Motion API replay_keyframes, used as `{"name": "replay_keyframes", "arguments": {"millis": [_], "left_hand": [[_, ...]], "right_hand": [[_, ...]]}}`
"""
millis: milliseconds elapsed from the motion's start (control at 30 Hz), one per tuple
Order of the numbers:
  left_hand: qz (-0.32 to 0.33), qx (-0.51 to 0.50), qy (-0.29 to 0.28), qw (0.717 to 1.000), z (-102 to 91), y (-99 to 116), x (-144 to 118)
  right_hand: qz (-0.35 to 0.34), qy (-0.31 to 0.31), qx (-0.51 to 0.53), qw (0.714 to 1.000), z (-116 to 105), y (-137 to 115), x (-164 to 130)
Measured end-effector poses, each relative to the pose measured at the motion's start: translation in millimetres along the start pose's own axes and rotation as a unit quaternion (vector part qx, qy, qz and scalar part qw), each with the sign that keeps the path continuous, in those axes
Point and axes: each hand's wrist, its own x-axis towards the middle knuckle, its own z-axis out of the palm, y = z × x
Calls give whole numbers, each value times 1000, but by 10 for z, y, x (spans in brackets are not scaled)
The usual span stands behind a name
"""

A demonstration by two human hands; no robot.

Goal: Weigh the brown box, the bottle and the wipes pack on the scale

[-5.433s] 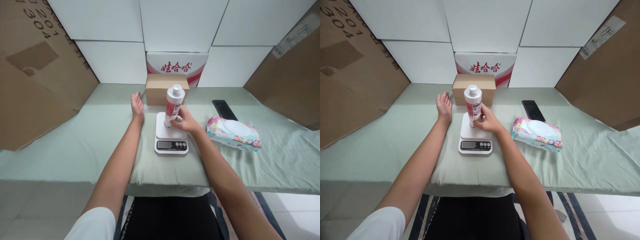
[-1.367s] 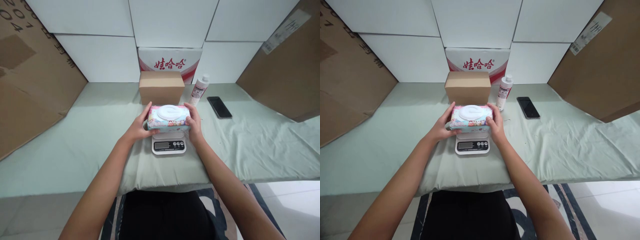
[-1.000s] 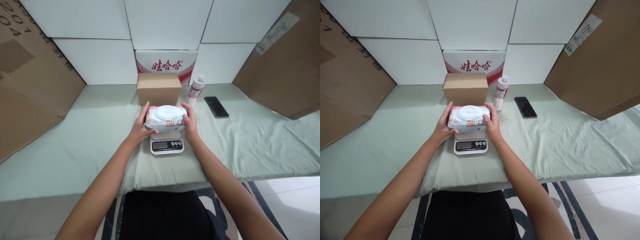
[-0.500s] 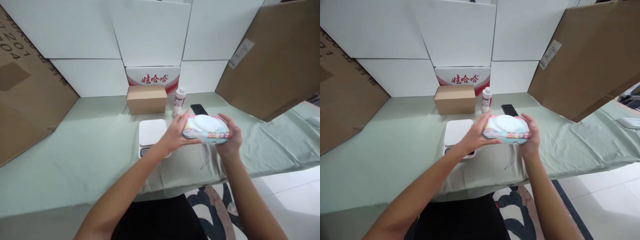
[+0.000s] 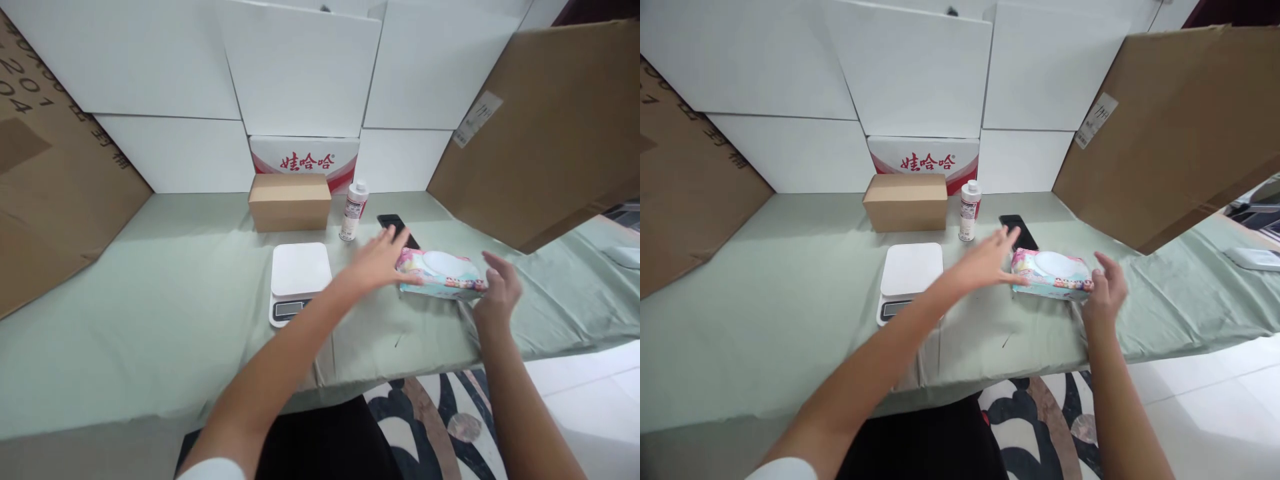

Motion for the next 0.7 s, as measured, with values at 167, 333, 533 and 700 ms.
{"name": "replay_keyframes", "arguments": {"millis": [167, 333, 533, 700], "left_hand": [[-3, -22, 337, 941, -912, -954, -902], [-142, -72, 568, 808, -1185, -1985, -1767], [-220, -157, 581, 768, -1107, -2336, -1795], [-220, -198, 584, 756, -1095, -2310, -1731]], "right_hand": [[-169, -88, -36, 981, 529, -426, -420], [-17, -197, 45, 979, 1721, -92, -520], [58, -241, -53, 967, 2503, 612, -548], [5, -266, -18, 964, 2367, 630, -646]]}}
